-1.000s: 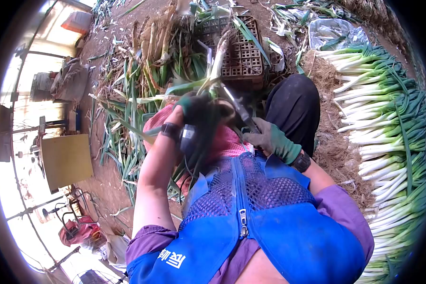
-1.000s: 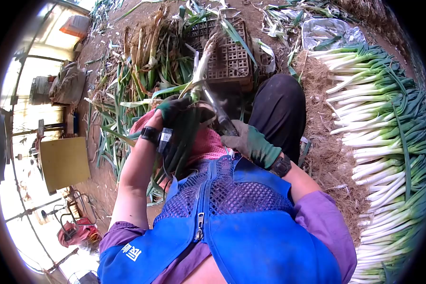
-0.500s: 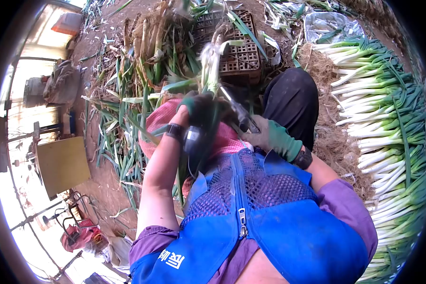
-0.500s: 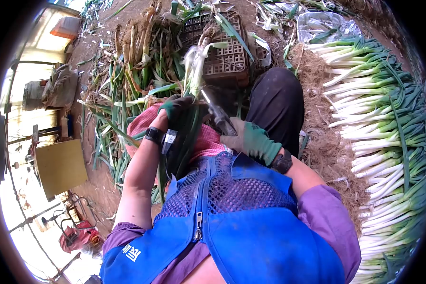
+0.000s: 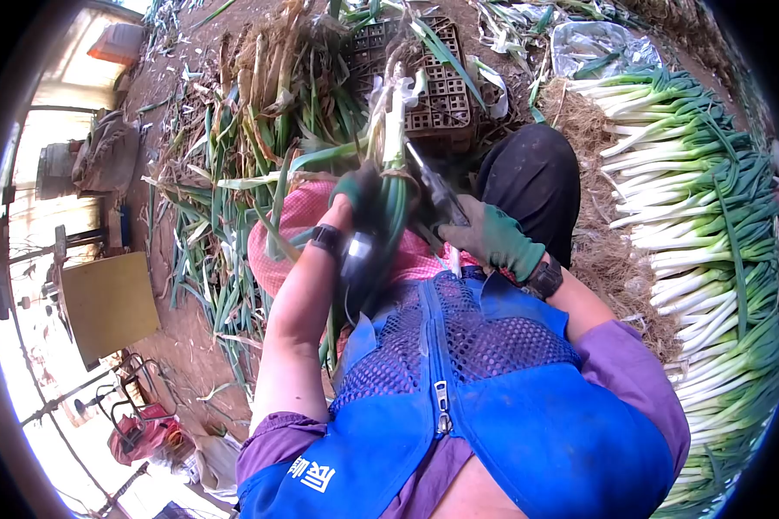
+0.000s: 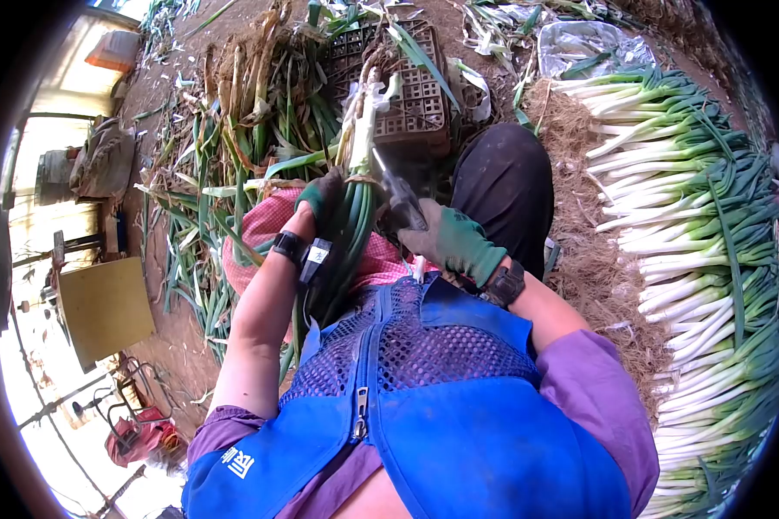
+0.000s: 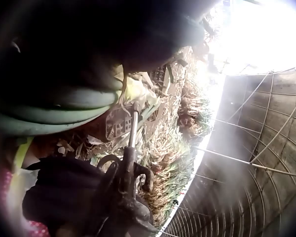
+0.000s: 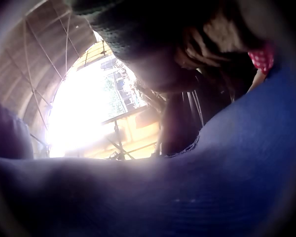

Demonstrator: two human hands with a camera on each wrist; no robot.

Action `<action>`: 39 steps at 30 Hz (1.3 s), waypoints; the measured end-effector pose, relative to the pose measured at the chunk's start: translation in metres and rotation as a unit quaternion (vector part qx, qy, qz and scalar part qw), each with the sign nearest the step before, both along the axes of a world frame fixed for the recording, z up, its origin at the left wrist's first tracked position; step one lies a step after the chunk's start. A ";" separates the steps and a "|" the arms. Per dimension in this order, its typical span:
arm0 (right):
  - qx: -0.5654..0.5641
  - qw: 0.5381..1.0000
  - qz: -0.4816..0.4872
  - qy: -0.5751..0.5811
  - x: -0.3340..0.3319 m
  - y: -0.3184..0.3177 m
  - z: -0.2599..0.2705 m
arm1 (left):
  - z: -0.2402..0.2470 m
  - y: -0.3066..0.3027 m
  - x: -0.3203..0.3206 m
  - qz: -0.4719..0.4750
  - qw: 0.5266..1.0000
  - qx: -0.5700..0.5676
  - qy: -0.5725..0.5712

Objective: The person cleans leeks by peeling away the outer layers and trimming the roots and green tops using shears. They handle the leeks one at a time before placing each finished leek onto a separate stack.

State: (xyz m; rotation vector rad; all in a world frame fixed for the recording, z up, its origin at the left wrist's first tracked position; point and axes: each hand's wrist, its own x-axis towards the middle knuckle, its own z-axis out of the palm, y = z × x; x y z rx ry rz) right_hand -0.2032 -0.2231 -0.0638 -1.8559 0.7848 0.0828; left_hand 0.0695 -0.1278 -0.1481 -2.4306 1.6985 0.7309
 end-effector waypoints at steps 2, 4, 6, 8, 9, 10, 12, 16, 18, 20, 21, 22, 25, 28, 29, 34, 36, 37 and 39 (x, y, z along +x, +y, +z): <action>0.024 0.999 0.029 0.013 -0.002 0.002 0.012 | -0.019 0.007 0.005 0.044 0.998 -0.036 0.011; 0.030 0.998 0.048 0.025 -0.006 0.006 0.015 | -0.006 0.009 0.001 0.236 0.930 -0.066 0.276; 0.015 0.997 0.058 0.039 -0.013 0.007 0.009 | 0.017 0.010 -0.007 0.488 0.531 -0.070 0.689; 0.006 0.999 0.040 0.025 -0.015 0.005 0.012 | 0.011 0.009 -0.009 0.454 0.621 -0.070 0.635; 0.001 0.999 0.030 0.017 -0.016 0.004 0.014 | 0.006 0.007 -0.009 0.435 0.663 -0.070 0.605; -0.002 0.999 0.034 0.024 -0.014 0.004 0.014 | -0.010 0.007 -0.006 0.446 0.653 -0.066 0.609; -0.009 0.998 0.040 0.037 -0.005 0.000 0.011 | -0.041 0.010 -0.002 0.350 0.702 -0.129 0.607; -0.040 0.998 0.009 0.055 0.037 -0.030 -0.029 | -0.026 0.006 -0.009 0.398 0.643 -0.122 0.643; -0.006 0.998 -0.048 0.047 0.061 -0.048 -0.032 | -0.010 0.005 -0.012 0.453 0.594 -0.084 0.659; -0.011 0.998 -0.050 0.039 0.071 -0.057 -0.047 | -0.034 0.008 -0.001 0.459 0.611 -0.094 0.638; -0.013 0.998 -0.051 0.035 0.075 -0.059 -0.052 | -0.029 0.008 -0.002 0.461 0.592 -0.100 0.653; -0.024 0.999 -0.034 0.017 0.072 -0.051 -0.042 | -0.020 0.009 -0.009 0.464 0.572 -0.104 0.668; -0.003 0.995 0.064 0.075 0.053 -0.030 -0.012 | -0.002 0.005 -0.015 0.473 0.548 -0.089 0.684; -0.033 0.997 0.067 0.036 0.022 -0.010 -0.008 | -0.020 0.004 -0.006 0.442 0.563 -0.099 0.691; -0.033 0.997 0.062 0.028 0.014 -0.006 -0.004 | -0.040 0.009 0.001 0.462 0.580 -0.097 0.664; -0.030 0.993 0.071 0.094 0.004 -0.010 0.016 | -0.041 0.003 -0.004 0.514 0.622 -0.067 0.587; -0.052 0.994 0.065 0.071 0.017 -0.017 0.006 | -0.037 -0.001 -0.008 0.530 0.612 -0.050 0.584; -0.051 0.994 0.058 0.079 0.027 -0.024 0.002 | -0.053 0.000 -0.003 0.490 0.640 -0.050 0.590; -0.049 0.993 0.044 0.096 0.053 -0.042 -0.007 | -0.077 0.007 0.002 0.336 0.775 -0.079 0.529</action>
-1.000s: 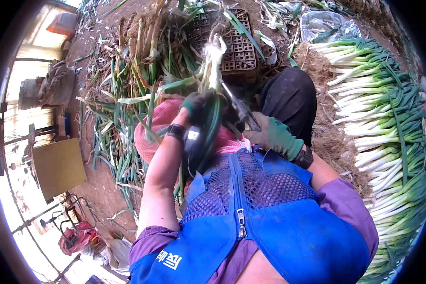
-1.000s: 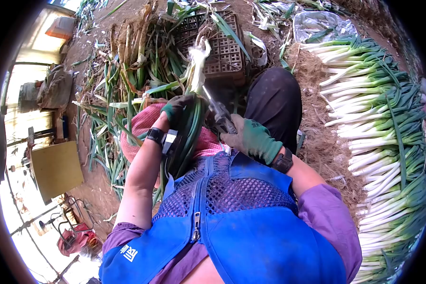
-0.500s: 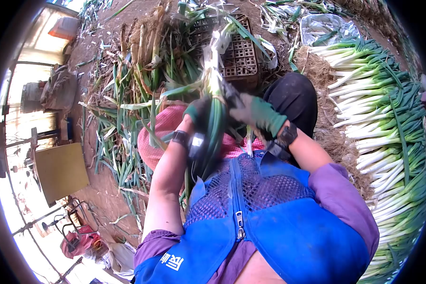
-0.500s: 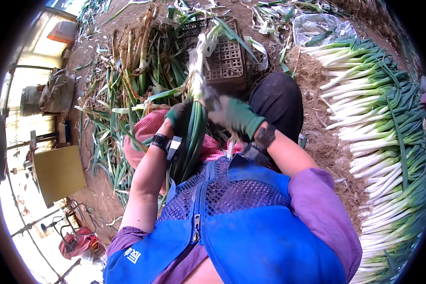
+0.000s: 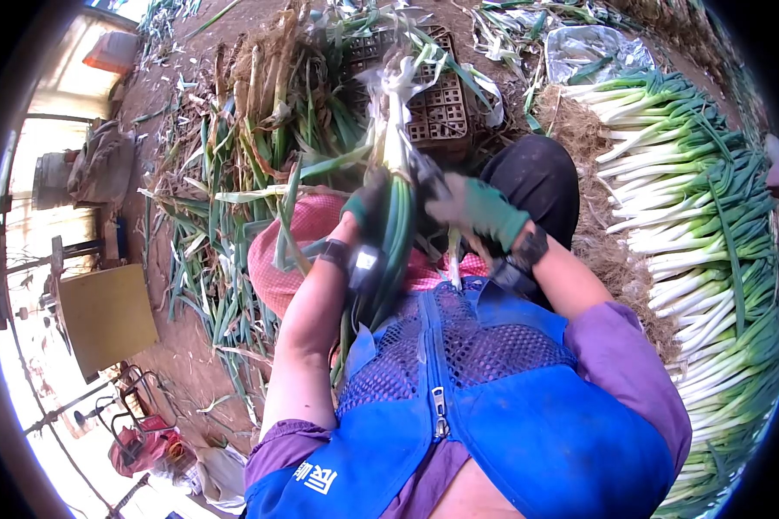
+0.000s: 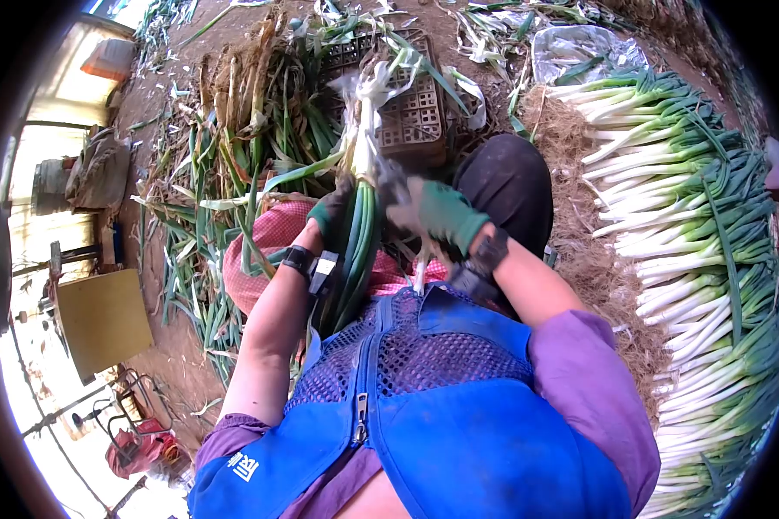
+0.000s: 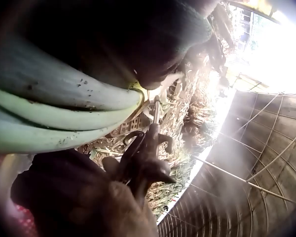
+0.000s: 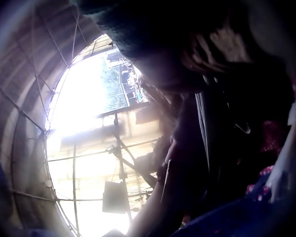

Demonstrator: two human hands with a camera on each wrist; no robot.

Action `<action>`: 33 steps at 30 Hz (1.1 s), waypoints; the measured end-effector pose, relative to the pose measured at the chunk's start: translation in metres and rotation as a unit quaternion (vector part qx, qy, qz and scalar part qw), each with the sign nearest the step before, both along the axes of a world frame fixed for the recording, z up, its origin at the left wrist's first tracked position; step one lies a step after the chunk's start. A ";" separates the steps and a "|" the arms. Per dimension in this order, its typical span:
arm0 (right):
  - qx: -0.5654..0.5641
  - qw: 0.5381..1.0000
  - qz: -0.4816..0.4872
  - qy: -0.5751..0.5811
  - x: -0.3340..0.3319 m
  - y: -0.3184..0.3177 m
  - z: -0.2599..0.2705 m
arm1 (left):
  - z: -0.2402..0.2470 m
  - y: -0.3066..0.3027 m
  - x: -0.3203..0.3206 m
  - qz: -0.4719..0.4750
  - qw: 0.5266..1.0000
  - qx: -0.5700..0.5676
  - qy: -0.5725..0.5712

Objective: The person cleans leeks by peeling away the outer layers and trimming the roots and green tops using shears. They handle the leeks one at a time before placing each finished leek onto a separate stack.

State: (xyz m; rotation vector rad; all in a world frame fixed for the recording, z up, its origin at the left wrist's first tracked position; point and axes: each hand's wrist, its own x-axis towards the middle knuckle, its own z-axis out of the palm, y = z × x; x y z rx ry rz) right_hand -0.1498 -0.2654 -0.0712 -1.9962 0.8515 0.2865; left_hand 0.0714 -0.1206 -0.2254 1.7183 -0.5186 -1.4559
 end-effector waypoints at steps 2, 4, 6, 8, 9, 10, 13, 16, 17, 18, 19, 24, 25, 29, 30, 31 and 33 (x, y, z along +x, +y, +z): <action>-0.032 0.999 -0.027 -0.016 0.028 -0.023 -0.013 | 0.016 0.006 -0.009 -0.152 0.931 -0.080 -0.322; 0.006 0.999 -0.040 -0.034 0.054 -0.048 -0.031 | 0.059 0.006 -0.016 -0.268 0.847 -0.050 -0.456; 0.004 1.000 -0.022 -0.012 0.075 -0.064 -0.048 | 0.055 0.009 -0.019 -0.274 0.823 -0.063 -0.493; -0.042 0.999 0.011 -0.012 0.083 -0.068 -0.053 | 0.033 0.011 -0.014 -0.185 0.897 -0.064 -0.396; -0.046 0.999 0.005 -0.020 0.081 -0.068 -0.051 | 0.031 0.010 -0.016 -0.082 0.968 -0.041 -0.233; -0.038 0.999 -0.015 -0.032 0.077 -0.068 -0.048 | 0.028 0.007 -0.018 0.056 0.998 0.018 0.026; -0.064 0.996 -0.037 -0.044 0.066 -0.062 -0.038 | 0.015 0.005 -0.018 0.155 0.944 0.079 0.281; -0.098 0.987 0.122 -0.048 0.054 -0.048 -0.063 | 0.006 0.000 -0.015 -0.010 0.992 0.082 0.097; -0.085 0.989 0.102 -0.058 0.051 -0.042 -0.079 | 0.009 0.001 -0.015 -0.132 0.984 0.085 -0.089; -0.130 0.987 0.029 -0.095 0.039 -0.035 -0.093 | 0.012 -0.002 -0.015 -0.240 0.927 0.078 -0.279; -0.121 0.987 0.019 -0.102 0.033 -0.031 -0.077 | 0.001 0.005 -0.009 -0.174 0.968 0.062 -0.173; -0.083 0.997 0.001 -0.001 0.025 -0.017 -0.048 | 0.048 -0.009 -0.002 0.150 0.927 0.024 -0.342; -0.049 0.999 0.013 0.008 0.023 -0.013 -0.040 | -0.016 -0.001 0.022 0.169 0.925 -0.045 -0.338; -0.017 0.999 0.028 0.031 0.016 0.007 -0.030 | -0.032 0.005 0.032 -0.342 0.869 0.062 -0.353; -0.021 0.999 0.024 0.033 0.014 0.010 -0.031 | -0.012 -0.002 0.015 -0.238 0.935 0.135 -0.226; -0.022 0.999 0.015 0.036 0.012 0.011 -0.031 | 0.015 -0.011 -0.003 -0.102 0.968 0.201 -0.115; -0.027 0.999 -0.017 0.027 0.007 0.012 -0.033 | -0.045 -0.009 0.013 -0.138 0.975 0.083 -0.153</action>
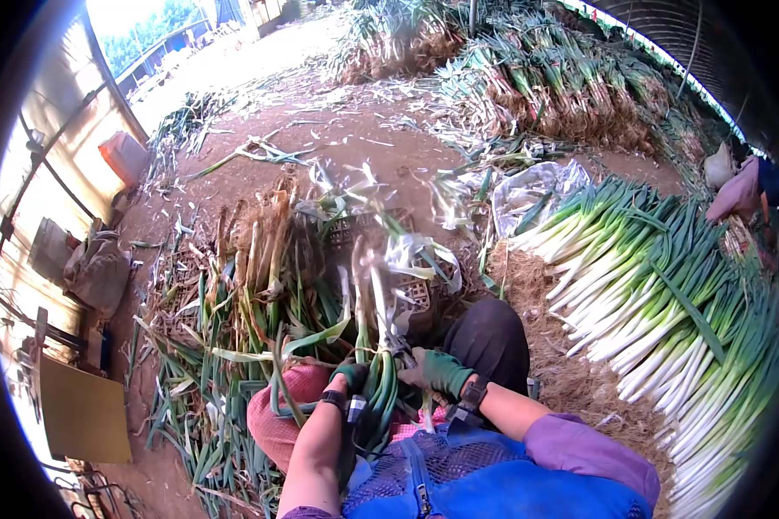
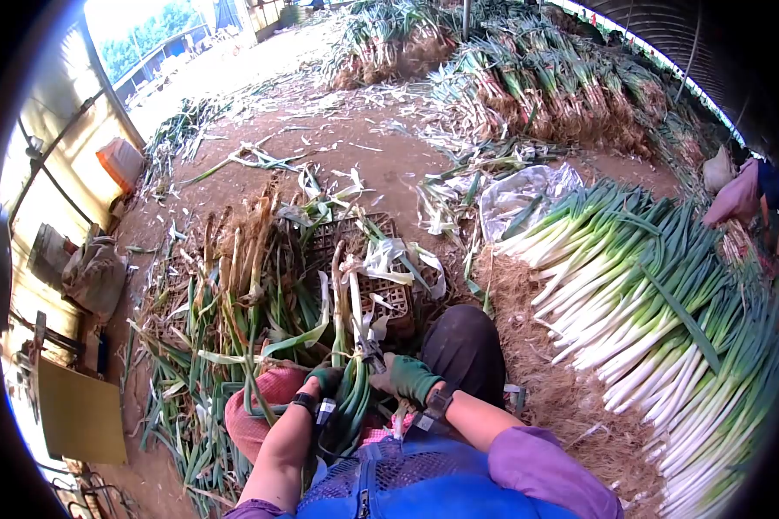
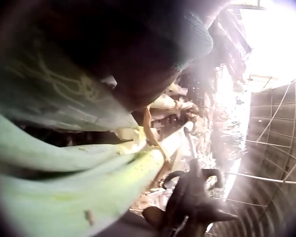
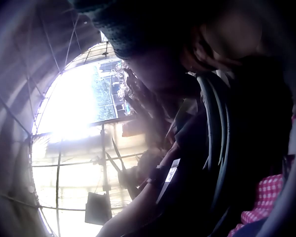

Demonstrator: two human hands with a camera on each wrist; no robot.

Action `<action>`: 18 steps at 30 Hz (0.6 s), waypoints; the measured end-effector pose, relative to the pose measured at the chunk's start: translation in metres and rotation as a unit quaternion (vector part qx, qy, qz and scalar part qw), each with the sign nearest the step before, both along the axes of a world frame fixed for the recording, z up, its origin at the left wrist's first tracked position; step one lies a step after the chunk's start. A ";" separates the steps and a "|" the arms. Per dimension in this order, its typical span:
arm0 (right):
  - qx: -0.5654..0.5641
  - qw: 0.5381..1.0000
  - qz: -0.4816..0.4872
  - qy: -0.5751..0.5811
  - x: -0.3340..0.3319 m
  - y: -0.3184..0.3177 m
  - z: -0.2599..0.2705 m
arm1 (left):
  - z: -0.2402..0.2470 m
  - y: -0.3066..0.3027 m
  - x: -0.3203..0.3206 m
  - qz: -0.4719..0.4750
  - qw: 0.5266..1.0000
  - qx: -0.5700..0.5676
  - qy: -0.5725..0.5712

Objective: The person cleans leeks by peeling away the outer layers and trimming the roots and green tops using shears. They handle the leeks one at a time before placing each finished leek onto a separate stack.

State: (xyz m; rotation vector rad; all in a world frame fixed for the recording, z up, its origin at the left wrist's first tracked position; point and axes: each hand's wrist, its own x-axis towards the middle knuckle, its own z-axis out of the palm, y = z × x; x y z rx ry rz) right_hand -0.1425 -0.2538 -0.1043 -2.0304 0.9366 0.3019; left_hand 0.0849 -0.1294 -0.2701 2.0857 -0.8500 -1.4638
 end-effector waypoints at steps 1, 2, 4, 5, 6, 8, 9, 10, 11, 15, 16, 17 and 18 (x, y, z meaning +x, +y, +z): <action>-0.007 1.000 -0.021 -0.012 -0.003 -0.003 -0.005 | -0.053 -0.002 0.019 0.014 0.989 -0.132 0.059; -0.013 0.999 -0.043 -0.025 -0.005 -0.005 -0.009 | -0.100 -0.004 0.037 0.014 0.958 -0.255 0.131; 0.055 0.995 -0.073 -0.049 -0.007 -0.008 -0.011 | 0.013 -0.023 0.024 0.161 0.957 -0.160 0.180; 0.087 0.990 -0.088 -0.062 -0.007 -0.010 -0.012 | 0.088 -0.035 0.012 0.243 0.941 -0.120 0.201; 0.038 0.992 -0.091 -0.078 -0.007 -0.009 -0.022 | 0.119 -0.037 0.007 0.262 0.923 -0.159 0.233; 0.101 0.990 -0.060 -0.073 -0.008 -0.009 -0.012 | 0.138 -0.038 0.016 0.238 0.916 -0.187 0.262; 0.133 0.987 -0.045 -0.071 -0.009 -0.008 -0.008 | 0.131 -0.037 0.021 0.192 0.937 -0.186 0.227; 0.146 0.987 -0.048 -0.052 -0.009 -0.008 -0.021 | 0.121 -0.032 0.024 0.145 0.954 -0.183 0.191; 0.144 0.987 -0.055 -0.048 -0.009 -0.009 -0.037 | 0.107 -0.026 0.029 0.098 0.967 -0.180 0.154; 0.133 0.983 -0.099 -0.074 -0.017 -0.010 -0.037 | 0.038 -0.003 0.008 0.090 0.981 -0.092 0.148; 0.134 0.980 -0.115 -0.086 -0.022 -0.006 -0.012 | 0.030 -0.001 0.001 0.159 0.958 -0.127 0.203; 0.151 0.975 -0.114 -0.120 -0.028 0.001 0.017 | 0.039 0.000 0.007 -0.186 0.956 -0.184 -0.133; 0.167 0.974 -0.086 -0.128 -0.033 0.008 0.047 | 0.047 0.000 0.001 -0.107 0.983 -0.136 -0.064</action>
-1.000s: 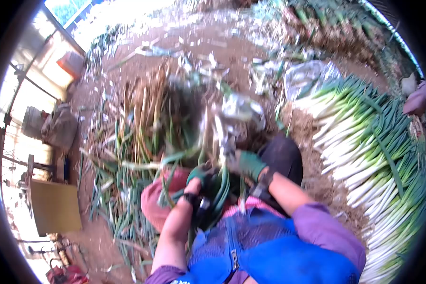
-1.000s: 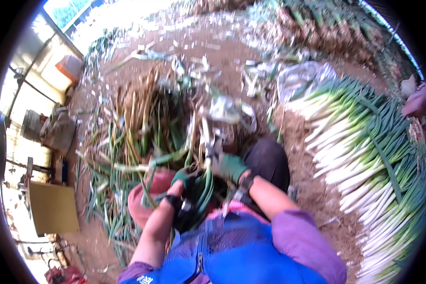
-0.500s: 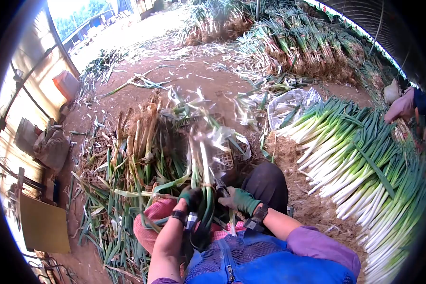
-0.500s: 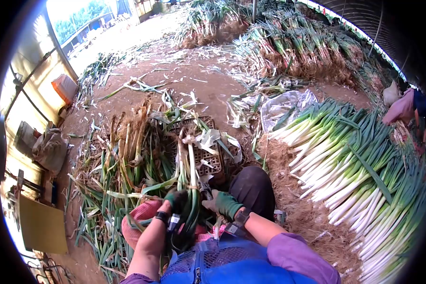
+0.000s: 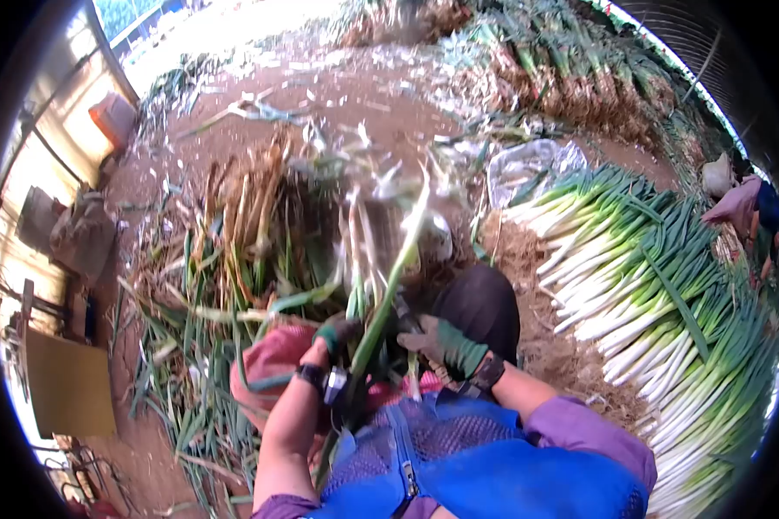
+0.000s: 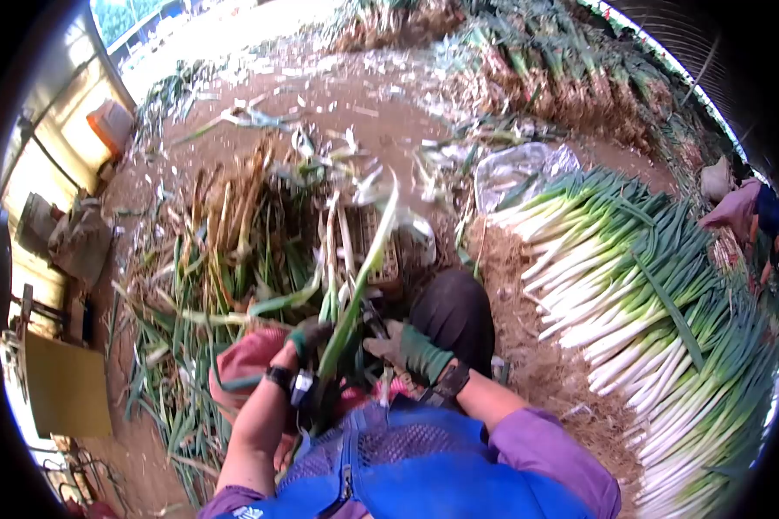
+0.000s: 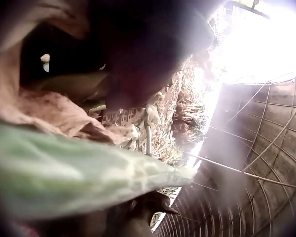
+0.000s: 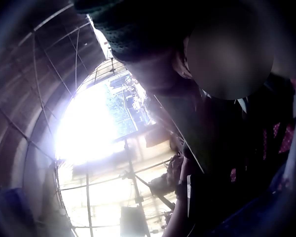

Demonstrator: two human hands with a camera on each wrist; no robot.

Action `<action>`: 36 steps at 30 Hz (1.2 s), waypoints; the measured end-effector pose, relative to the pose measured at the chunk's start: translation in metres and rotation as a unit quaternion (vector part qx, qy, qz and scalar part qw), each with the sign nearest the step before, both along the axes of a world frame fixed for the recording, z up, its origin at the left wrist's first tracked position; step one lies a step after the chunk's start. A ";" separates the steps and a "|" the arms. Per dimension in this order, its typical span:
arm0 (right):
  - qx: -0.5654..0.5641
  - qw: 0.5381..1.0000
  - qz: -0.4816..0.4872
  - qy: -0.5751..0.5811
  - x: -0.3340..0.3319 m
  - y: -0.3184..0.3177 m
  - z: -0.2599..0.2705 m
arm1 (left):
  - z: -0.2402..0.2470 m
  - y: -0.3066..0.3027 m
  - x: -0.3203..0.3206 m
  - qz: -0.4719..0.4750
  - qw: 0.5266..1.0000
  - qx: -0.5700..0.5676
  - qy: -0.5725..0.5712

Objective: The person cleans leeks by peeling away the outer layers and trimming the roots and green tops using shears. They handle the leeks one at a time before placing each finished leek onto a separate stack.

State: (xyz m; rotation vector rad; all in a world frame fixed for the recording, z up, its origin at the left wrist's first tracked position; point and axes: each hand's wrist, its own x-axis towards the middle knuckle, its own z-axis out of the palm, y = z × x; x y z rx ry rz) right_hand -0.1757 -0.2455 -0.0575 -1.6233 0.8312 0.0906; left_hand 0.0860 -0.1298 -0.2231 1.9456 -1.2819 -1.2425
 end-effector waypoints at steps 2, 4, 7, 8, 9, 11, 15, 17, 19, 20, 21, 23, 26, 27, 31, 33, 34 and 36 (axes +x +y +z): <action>-0.029 0.998 0.061 -0.003 -0.009 0.010 0.015 | -0.015 0.002 0.000 0.070 0.994 -0.002 0.078; -0.093 0.989 0.112 0.001 -0.022 0.019 0.001 | 0.000 0.003 0.000 -0.077 0.982 -0.129 -0.117; -0.048 0.994 0.081 0.047 -0.023 0.016 0.013 | 0.075 0.001 -0.030 0.270 0.913 0.077 0.295; -0.039 0.994 0.090 0.041 -0.025 0.020 0.013 | 0.083 0.003 -0.034 0.276 0.909 0.093 0.299; -0.032 0.994 0.097 0.033 -0.027 0.024 0.017 | 0.087 0.003 -0.035 0.280 0.905 0.108 0.302; -0.039 0.992 0.111 0.034 -0.029 0.028 0.015 | 0.084 0.005 -0.034 0.257 0.912 0.078 0.309; -0.038 0.993 0.107 0.030 -0.021 0.025 0.007 | 0.075 0.009 -0.022 -0.106 0.989 -0.055 -0.087; -0.033 0.995 0.095 -0.001 -0.012 0.020 0.002 | 0.098 0.014 -0.033 -0.158 0.960 -0.147 -0.180; -0.056 0.993 0.091 0.044 0.003 0.014 0.005 | 0.118 0.012 -0.041 -0.188 0.946 -0.146 -0.221; -0.090 0.990 0.094 0.057 0.010 0.011 0.000 | 0.125 0.009 -0.045 -0.191 0.952 -0.100 -0.217; -0.123 0.985 0.097 0.070 0.016 0.006 -0.007 | 0.128 0.007 -0.047 -0.195 0.956 -0.055 -0.213; -0.108 0.988 0.091 0.065 0.033 -0.011 -0.048 | 0.062 0.017 -0.037 0.065 0.983 -0.040 0.167; -0.123 0.984 0.114 0.069 0.064 -0.032 -0.054 | 0.060 0.018 -0.042 0.066 0.990 -0.023 0.121; -0.136 0.983 0.107 0.064 0.073 -0.036 -0.055 | 0.060 0.019 -0.044 0.067 0.991 -0.032 0.114; -0.150 0.975 0.125 0.107 0.113 -0.057 -0.060 | 0.066 0.025 -0.055 0.082 0.985 -0.052 0.140; -0.142 0.977 0.109 0.117 0.117 -0.060 -0.054 | 0.064 0.027 -0.056 0.120 0.975 -0.033 0.186; -0.129 0.982 0.071 0.122 0.118 -0.056 -0.044 | 0.057 0.028 -0.054 0.138 0.968 -0.043 0.204; -0.134 0.980 0.122 0.082 0.101 -0.039 -0.025 | 0.065 0.026 -0.058 0.257 0.910 -0.009 0.325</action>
